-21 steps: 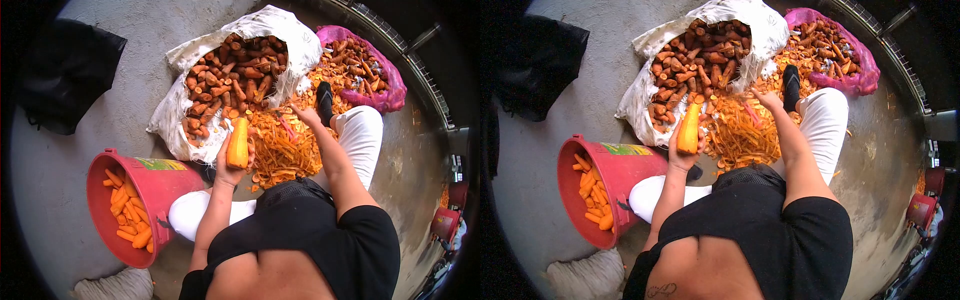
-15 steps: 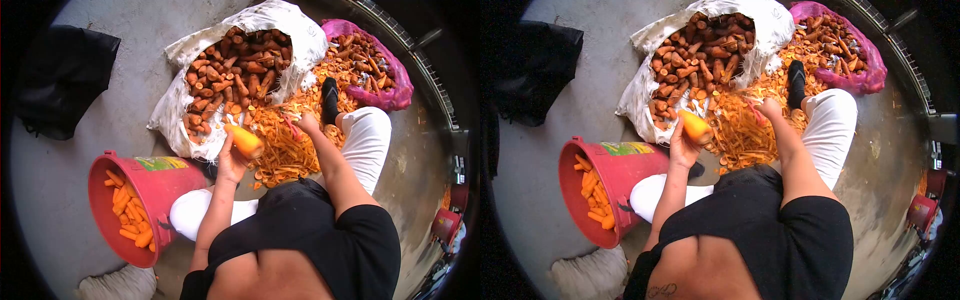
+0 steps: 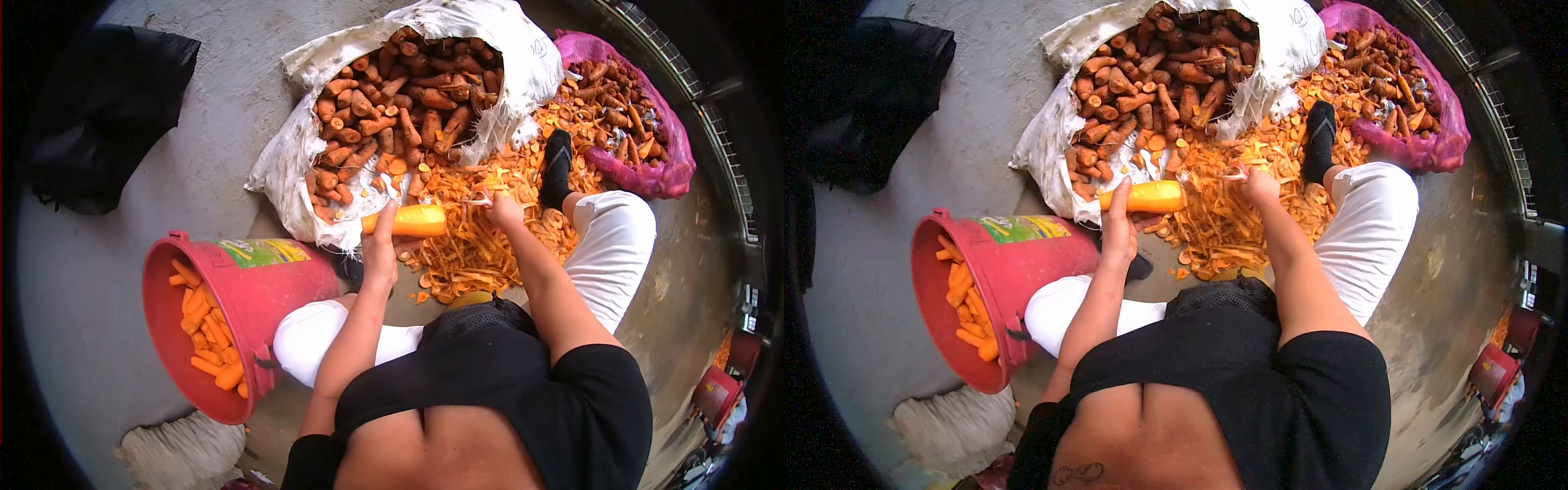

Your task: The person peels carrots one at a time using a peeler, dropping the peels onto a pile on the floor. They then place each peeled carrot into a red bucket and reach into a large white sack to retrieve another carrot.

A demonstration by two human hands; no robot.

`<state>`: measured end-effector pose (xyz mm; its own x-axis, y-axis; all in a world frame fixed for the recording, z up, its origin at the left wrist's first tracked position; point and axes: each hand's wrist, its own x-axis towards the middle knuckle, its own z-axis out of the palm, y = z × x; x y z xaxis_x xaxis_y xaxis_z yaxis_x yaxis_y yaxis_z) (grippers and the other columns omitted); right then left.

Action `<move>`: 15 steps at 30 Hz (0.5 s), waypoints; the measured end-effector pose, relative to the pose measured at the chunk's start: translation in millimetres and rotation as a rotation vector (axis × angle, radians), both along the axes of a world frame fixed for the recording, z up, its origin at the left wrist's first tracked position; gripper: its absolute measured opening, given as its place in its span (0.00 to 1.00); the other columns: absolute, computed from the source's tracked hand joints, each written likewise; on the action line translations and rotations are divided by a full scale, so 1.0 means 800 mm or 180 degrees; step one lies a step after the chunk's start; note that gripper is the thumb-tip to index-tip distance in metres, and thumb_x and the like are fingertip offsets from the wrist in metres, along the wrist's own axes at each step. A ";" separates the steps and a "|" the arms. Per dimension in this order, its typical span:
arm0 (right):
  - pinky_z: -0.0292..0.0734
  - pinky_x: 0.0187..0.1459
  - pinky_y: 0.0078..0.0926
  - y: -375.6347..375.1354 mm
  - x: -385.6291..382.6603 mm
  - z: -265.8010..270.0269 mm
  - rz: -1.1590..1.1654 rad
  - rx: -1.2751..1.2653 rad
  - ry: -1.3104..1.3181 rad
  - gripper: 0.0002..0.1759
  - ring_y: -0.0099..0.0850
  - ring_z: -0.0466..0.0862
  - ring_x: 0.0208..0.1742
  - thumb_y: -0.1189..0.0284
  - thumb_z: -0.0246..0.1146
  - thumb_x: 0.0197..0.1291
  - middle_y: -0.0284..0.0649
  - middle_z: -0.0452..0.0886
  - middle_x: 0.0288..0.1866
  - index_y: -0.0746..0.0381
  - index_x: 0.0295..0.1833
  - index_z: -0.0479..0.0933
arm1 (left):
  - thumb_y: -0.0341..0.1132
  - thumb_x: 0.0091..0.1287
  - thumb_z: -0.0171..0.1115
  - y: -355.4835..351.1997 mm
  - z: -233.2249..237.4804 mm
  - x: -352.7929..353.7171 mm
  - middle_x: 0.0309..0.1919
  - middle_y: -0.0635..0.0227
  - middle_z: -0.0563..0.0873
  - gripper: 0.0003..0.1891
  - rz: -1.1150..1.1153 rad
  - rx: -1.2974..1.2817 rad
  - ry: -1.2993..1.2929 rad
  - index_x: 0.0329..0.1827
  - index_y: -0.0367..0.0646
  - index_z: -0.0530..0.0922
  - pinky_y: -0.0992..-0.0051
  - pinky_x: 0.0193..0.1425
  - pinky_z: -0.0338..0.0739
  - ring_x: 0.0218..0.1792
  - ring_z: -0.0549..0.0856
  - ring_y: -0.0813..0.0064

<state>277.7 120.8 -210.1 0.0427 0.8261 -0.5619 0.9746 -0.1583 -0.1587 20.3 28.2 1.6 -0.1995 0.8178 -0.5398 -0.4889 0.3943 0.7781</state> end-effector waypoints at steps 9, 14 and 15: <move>0.71 0.20 0.30 -0.012 -0.003 0.070 -0.1724 0.0423 0.2191 0.16 0.31 0.76 0.18 0.65 0.63 0.53 0.42 0.78 0.26 0.65 0.42 0.72 | 0.51 0.65 0.60 -0.001 -0.005 -0.010 0.44 0.58 0.82 0.27 0.0228 0.0485 -0.0137 0.53 0.34 0.71 0.73 0.39 0.87 0.39 0.87 0.66; 0.60 0.16 0.17 -0.043 -0.068 0.196 -0.2323 -0.0989 0.4262 0.18 0.19 0.66 0.14 0.50 0.64 0.58 0.26 0.71 0.18 0.52 0.44 0.76 | 0.45 0.65 0.64 -0.002 -0.010 -0.002 0.44 0.61 0.82 0.22 0.0402 0.0992 -0.0013 0.51 0.35 0.74 0.73 0.42 0.87 0.43 0.86 0.70; 0.60 0.17 0.17 -0.045 -0.081 0.201 -0.2491 -0.1204 0.4694 0.21 0.17 0.68 0.17 0.45 0.61 0.59 0.23 0.70 0.19 0.49 0.45 0.76 | 0.42 0.64 0.65 -0.005 -0.012 -0.004 0.47 0.60 0.80 0.21 0.0271 0.1023 -0.0248 0.51 0.35 0.73 0.73 0.45 0.87 0.45 0.85 0.70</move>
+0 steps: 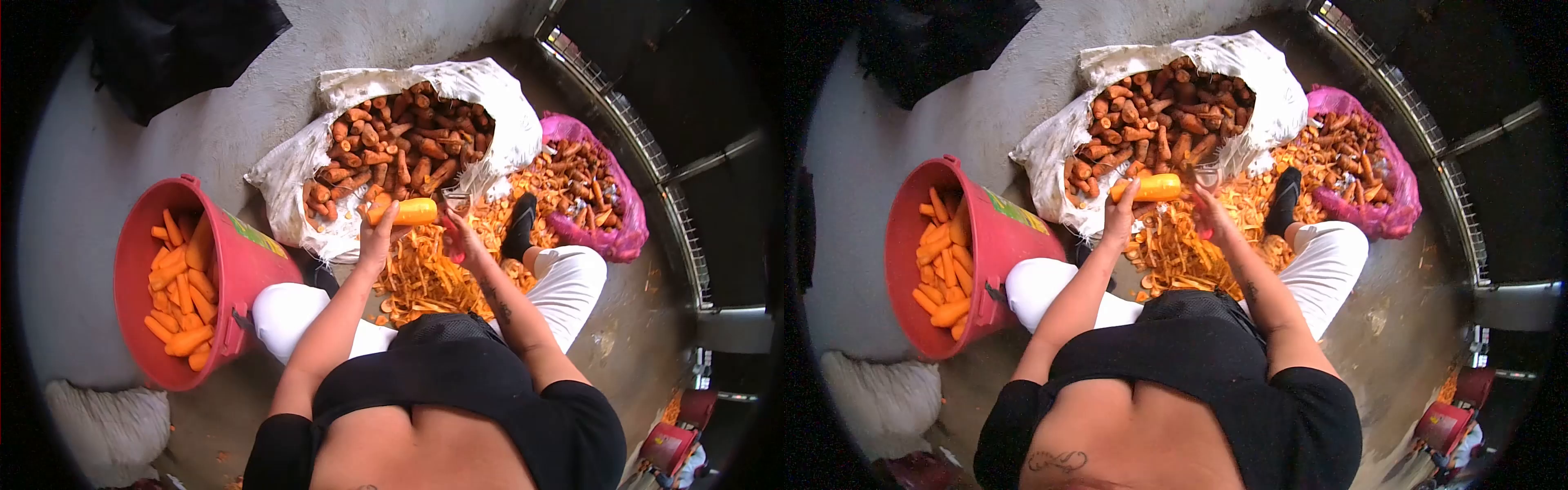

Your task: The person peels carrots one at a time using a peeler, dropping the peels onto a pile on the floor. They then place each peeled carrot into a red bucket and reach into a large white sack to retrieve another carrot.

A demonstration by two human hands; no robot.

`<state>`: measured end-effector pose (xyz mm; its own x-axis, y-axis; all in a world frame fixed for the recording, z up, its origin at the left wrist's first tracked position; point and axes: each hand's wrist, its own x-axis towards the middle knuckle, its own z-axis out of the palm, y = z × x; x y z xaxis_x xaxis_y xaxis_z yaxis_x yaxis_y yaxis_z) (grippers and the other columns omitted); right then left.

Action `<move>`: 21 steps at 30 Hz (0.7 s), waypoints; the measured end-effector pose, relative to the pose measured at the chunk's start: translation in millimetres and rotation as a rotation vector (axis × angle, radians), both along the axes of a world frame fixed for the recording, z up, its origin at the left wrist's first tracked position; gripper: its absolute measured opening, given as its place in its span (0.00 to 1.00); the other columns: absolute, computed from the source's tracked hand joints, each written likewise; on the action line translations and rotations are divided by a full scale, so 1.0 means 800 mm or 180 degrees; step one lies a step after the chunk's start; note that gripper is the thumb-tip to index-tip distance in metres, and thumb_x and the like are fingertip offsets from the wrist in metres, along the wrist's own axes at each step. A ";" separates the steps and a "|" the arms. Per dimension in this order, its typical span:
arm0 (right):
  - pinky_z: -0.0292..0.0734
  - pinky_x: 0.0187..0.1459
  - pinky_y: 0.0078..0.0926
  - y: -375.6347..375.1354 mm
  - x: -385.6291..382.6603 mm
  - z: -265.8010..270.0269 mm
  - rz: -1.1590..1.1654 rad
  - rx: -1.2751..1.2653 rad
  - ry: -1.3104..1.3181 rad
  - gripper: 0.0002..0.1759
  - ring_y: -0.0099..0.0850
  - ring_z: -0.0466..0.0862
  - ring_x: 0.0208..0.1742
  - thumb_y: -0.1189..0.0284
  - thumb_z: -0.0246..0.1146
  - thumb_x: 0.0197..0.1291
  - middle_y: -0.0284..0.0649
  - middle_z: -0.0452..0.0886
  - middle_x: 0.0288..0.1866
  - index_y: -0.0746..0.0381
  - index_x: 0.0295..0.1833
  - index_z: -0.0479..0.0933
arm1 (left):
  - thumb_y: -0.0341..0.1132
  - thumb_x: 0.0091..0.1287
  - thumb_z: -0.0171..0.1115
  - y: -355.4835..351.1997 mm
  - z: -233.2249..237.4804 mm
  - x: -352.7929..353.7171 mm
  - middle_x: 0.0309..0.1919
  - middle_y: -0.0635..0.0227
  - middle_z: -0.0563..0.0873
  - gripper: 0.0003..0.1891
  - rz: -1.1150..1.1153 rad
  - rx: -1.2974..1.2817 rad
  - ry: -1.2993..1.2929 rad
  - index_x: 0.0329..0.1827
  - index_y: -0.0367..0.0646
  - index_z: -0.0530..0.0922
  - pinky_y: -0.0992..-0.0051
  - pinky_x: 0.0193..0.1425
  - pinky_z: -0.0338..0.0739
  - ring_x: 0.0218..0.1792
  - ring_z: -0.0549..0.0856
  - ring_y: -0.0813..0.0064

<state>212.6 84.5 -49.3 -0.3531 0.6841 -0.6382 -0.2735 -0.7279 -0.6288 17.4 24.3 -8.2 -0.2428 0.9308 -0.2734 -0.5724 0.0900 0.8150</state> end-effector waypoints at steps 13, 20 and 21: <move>0.77 0.35 0.23 -0.029 -0.054 0.143 0.0533 0.1808 0.0577 0.35 0.27 0.79 0.43 0.62 0.64 0.61 0.38 0.74 0.50 0.61 0.70 0.60 | 0.44 0.54 0.75 -0.052 0.074 -0.037 0.45 0.63 0.85 0.30 -0.2093 0.0212 0.1806 0.56 0.35 0.77 0.77 0.51 0.76 0.45 0.83 0.76; 0.58 0.20 0.19 0.005 -0.026 0.066 0.1150 0.2784 -0.1924 0.25 0.15 0.64 0.17 0.54 0.50 0.71 0.25 0.69 0.20 0.64 0.59 0.73 | 0.39 0.49 0.67 -0.051 0.050 -0.038 0.35 0.60 0.87 0.26 -0.1057 -0.0659 0.4211 0.55 0.52 0.77 0.62 0.44 0.80 0.37 0.87 0.60; 0.60 0.21 0.20 -0.002 -0.020 0.061 0.0926 0.3330 -0.2129 0.23 0.17 0.67 0.18 0.54 0.51 0.70 0.28 0.70 0.20 0.63 0.55 0.74 | 0.38 0.50 0.67 -0.053 0.040 -0.043 0.35 0.60 0.87 0.26 -0.0881 -0.0668 0.4295 0.56 0.54 0.76 0.62 0.43 0.80 0.37 0.87 0.60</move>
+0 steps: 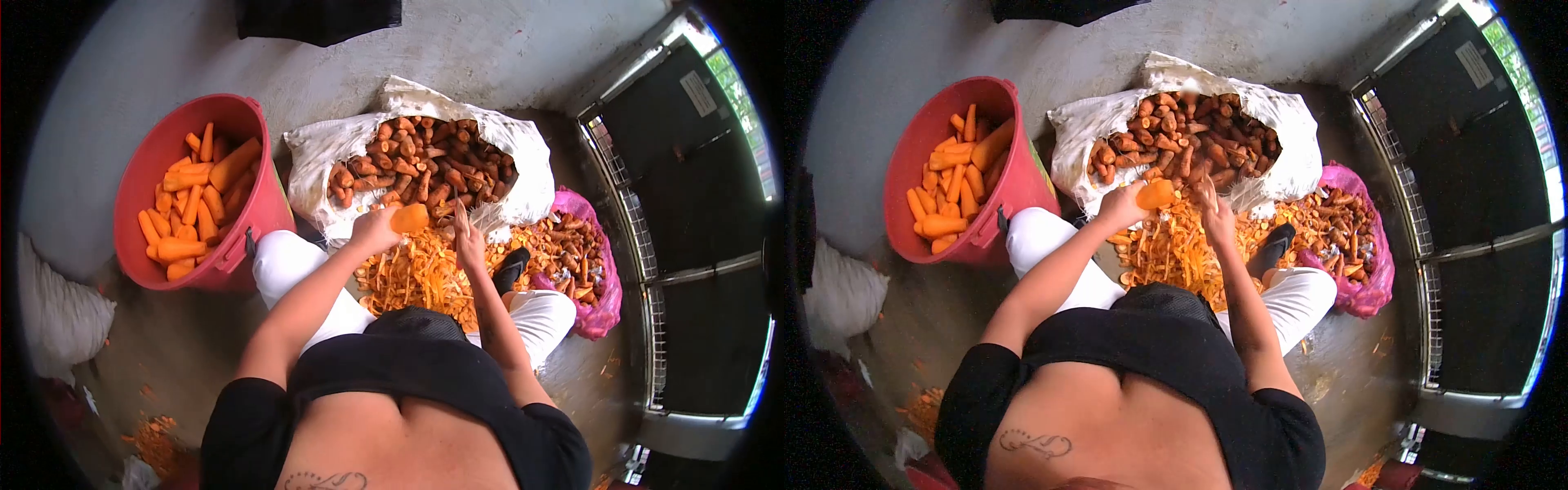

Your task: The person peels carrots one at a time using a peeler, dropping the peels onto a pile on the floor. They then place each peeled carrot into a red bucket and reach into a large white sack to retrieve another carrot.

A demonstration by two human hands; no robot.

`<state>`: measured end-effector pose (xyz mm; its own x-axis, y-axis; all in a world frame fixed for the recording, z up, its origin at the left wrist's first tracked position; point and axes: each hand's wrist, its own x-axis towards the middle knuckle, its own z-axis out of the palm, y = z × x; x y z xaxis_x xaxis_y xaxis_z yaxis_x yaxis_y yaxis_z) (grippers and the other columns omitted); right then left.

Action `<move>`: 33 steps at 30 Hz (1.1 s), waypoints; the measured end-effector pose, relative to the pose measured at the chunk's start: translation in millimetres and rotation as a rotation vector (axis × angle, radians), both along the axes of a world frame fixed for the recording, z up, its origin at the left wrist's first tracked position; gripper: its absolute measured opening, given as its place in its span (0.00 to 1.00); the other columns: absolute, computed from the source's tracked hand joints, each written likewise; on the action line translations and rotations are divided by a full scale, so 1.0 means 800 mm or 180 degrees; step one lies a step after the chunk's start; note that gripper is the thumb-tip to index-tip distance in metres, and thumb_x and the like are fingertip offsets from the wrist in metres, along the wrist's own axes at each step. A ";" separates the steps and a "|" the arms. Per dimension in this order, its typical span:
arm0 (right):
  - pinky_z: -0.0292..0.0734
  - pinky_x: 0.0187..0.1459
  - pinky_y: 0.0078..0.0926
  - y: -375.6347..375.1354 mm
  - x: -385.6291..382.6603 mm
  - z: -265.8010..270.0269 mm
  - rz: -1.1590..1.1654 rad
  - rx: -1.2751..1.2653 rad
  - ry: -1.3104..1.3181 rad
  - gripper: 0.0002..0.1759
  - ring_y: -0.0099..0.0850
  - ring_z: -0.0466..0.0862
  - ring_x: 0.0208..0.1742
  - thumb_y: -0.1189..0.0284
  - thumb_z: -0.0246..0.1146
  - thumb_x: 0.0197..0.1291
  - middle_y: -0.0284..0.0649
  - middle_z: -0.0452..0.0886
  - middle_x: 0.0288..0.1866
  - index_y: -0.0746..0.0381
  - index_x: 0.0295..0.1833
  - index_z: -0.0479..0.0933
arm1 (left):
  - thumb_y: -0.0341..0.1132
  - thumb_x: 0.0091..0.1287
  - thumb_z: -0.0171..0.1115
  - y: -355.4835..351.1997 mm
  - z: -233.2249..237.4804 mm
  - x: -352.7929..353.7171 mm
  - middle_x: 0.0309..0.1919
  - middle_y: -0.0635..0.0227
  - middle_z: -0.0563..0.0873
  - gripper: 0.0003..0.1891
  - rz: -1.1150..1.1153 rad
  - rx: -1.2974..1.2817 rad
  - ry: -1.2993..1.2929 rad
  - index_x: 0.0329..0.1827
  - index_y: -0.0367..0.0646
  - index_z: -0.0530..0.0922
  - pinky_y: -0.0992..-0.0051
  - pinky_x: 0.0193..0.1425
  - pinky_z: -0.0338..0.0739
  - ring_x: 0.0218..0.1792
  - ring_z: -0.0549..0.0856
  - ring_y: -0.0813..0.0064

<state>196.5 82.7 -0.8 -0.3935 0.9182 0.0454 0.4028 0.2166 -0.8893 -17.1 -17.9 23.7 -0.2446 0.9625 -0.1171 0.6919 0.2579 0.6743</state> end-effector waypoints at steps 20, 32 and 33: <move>0.62 0.22 0.27 -0.081 0.013 -0.082 0.0229 -0.0632 0.0354 0.17 0.21 0.66 0.20 0.62 0.56 0.67 0.33 0.66 0.16 0.67 0.36 0.76 | 0.23 0.49 0.55 -0.009 -0.055 -0.002 0.27 0.60 0.82 0.22 -0.0243 0.0112 0.0858 0.51 0.47 0.71 0.66 0.28 0.80 0.27 0.84 0.65; 0.53 0.20 0.17 -0.085 0.001 -0.070 0.0236 -0.1118 0.0524 0.20 0.15 0.61 0.18 0.58 0.57 0.69 0.25 0.65 0.20 0.62 0.30 0.73 | 0.24 0.49 0.56 -0.016 -0.054 -0.003 0.28 0.56 0.83 0.18 -0.0111 0.0369 0.0922 0.45 0.45 0.70 0.62 0.32 0.81 0.30 0.85 0.59; 0.53 0.20 0.17 -0.085 0.001 -0.071 0.0246 -0.1110 0.0558 0.19 0.15 0.62 0.18 0.58 0.56 0.69 0.25 0.65 0.20 0.62 0.30 0.73 | 0.24 0.49 0.56 -0.015 -0.055 -0.002 0.28 0.56 0.83 0.18 -0.0104 0.0339 0.0918 0.45 0.44 0.70 0.63 0.32 0.81 0.30 0.85 0.59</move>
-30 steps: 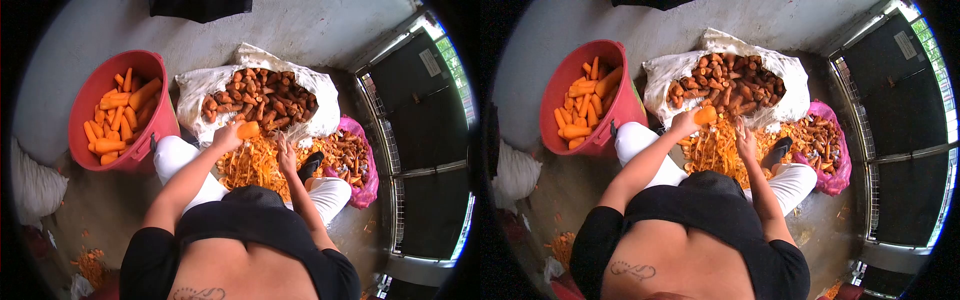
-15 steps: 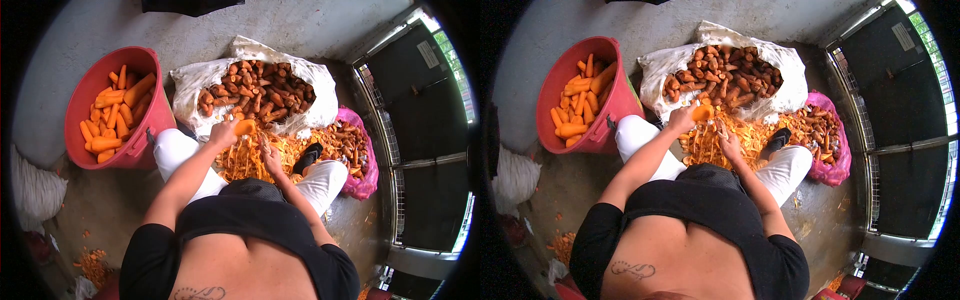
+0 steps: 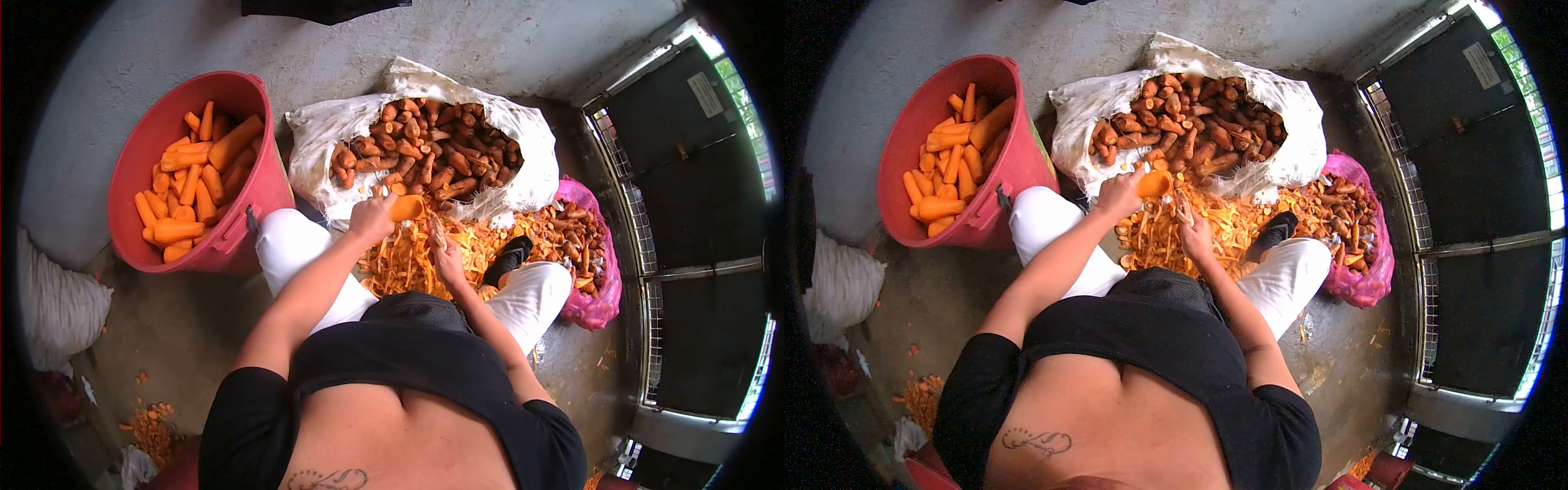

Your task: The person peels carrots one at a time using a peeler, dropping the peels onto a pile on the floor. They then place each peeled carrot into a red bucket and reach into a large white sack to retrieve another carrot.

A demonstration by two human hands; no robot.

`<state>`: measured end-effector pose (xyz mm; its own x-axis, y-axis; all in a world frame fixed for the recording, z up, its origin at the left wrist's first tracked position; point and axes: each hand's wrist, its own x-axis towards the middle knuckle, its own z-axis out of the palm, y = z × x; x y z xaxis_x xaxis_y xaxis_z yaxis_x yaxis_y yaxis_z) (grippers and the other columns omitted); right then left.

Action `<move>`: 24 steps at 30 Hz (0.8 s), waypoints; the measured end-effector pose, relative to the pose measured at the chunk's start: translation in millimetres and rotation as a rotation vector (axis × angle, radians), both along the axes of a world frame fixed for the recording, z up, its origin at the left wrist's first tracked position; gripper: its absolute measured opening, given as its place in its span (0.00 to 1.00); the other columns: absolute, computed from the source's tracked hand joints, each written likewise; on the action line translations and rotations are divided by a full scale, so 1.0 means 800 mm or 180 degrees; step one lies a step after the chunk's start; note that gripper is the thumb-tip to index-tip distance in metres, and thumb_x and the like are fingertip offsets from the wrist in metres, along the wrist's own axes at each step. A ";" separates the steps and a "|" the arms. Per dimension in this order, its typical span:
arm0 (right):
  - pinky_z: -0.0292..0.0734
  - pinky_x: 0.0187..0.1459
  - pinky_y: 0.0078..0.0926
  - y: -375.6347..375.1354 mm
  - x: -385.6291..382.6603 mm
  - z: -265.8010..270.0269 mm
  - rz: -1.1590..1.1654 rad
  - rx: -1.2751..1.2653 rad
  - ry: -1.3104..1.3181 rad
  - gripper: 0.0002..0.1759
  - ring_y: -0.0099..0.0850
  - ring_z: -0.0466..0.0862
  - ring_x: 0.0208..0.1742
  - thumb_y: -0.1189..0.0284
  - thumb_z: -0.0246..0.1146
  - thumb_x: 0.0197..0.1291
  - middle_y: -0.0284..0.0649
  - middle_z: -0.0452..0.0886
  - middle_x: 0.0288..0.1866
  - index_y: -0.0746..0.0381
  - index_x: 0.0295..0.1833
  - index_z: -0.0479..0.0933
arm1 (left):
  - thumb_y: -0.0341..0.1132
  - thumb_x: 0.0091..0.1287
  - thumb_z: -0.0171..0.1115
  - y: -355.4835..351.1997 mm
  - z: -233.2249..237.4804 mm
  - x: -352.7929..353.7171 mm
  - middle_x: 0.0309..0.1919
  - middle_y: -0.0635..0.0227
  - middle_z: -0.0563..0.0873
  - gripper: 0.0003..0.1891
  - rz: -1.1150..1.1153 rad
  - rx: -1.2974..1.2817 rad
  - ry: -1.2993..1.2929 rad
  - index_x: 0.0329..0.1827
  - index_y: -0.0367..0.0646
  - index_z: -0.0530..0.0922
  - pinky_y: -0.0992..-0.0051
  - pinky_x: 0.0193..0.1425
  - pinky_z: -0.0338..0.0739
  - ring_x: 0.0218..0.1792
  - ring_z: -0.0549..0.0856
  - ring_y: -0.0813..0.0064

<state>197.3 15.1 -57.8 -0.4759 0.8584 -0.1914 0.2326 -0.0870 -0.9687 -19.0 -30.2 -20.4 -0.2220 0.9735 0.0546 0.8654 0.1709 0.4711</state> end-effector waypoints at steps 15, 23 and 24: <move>0.53 0.19 0.18 -0.007 -0.005 0.023 -0.0025 0.0231 -0.0334 0.18 0.14 0.62 0.17 0.60 0.55 0.70 0.25 0.65 0.17 0.62 0.30 0.74 | 0.24 0.49 0.57 0.003 -0.001 0.004 0.28 0.56 0.84 0.19 0.0063 -0.0039 -0.0115 0.46 0.43 0.71 0.63 0.31 0.81 0.29 0.86 0.59; 0.55 0.20 0.19 -0.003 -0.004 0.007 0.0039 0.0435 -0.0441 0.19 0.15 0.63 0.18 0.60 0.54 0.70 0.26 0.66 0.18 0.63 0.31 0.73 | 0.25 0.50 0.58 0.000 -0.009 0.004 0.28 0.55 0.84 0.19 0.0095 0.0126 -0.0094 0.47 0.44 0.71 0.62 0.31 0.80 0.29 0.86 0.58; 0.56 0.20 0.19 -0.005 -0.005 0.014 0.0045 0.0420 -0.0493 0.19 0.15 0.63 0.18 0.60 0.54 0.70 0.26 0.66 0.18 0.63 0.32 0.74 | 0.25 0.50 0.58 -0.001 -0.007 0.004 0.27 0.55 0.83 0.19 0.0087 0.0099 -0.0080 0.47 0.44 0.71 0.62 0.31 0.80 0.29 0.86 0.59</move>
